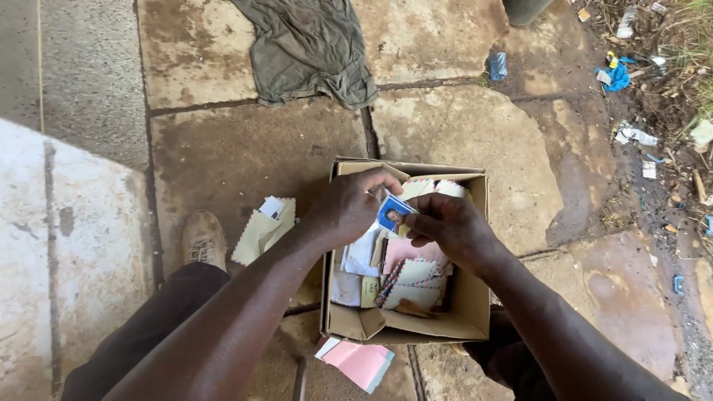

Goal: Sorting through a box of envelopes and small photographs, inspecting each item before placing it back or in a stack.

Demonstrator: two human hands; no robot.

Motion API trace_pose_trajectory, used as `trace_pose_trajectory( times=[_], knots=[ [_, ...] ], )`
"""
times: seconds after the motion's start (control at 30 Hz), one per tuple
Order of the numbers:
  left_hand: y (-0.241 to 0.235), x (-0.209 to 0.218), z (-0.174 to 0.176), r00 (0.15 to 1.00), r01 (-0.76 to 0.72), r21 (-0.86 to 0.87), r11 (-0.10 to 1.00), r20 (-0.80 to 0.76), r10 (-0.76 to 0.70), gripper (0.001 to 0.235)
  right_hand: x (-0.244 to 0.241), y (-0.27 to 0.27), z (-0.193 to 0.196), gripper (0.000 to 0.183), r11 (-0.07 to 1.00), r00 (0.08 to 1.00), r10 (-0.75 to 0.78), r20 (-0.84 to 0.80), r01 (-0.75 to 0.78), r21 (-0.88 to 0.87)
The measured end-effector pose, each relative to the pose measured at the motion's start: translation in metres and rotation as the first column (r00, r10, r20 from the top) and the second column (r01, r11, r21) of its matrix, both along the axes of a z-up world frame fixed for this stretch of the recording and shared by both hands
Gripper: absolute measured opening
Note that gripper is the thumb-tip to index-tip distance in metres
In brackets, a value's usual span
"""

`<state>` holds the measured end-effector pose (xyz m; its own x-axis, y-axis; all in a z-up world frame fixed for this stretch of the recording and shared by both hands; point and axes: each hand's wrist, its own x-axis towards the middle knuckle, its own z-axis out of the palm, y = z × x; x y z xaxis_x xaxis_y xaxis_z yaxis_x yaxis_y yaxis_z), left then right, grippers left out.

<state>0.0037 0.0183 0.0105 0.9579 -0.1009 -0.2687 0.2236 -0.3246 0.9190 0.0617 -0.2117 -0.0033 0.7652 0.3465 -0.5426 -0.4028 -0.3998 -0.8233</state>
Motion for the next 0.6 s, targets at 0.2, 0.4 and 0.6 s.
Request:
trace_pose_trajectory(
  times=[0.2, 0.4, 0.6],
  knots=[
    [0.004, 0.017, -0.003, 0.999, -0.043, -0.047, 0.998, 0.024, 0.044, 0.033, 0.007, -0.005, -0.011, 0.025, 0.984, 0.99, -0.13, -0.053, 0.135, 0.115],
    [-0.005, 0.02, 0.007, 0.998, 0.002, 0.037, 0.999, -0.062, 0.0, 0.076, 0.006, 0.001, -0.003, 0.026, 0.962, 0.981, -0.179, -0.074, 0.191, 0.197],
    [0.002, 0.025, -0.019, 0.923, -0.384, -0.357, 0.852, -0.12, 0.366, 0.047, 0.003, -0.003, -0.017, 0.028, 0.966, 0.991, -0.113, -0.077, 0.128, 0.223]
  ],
)
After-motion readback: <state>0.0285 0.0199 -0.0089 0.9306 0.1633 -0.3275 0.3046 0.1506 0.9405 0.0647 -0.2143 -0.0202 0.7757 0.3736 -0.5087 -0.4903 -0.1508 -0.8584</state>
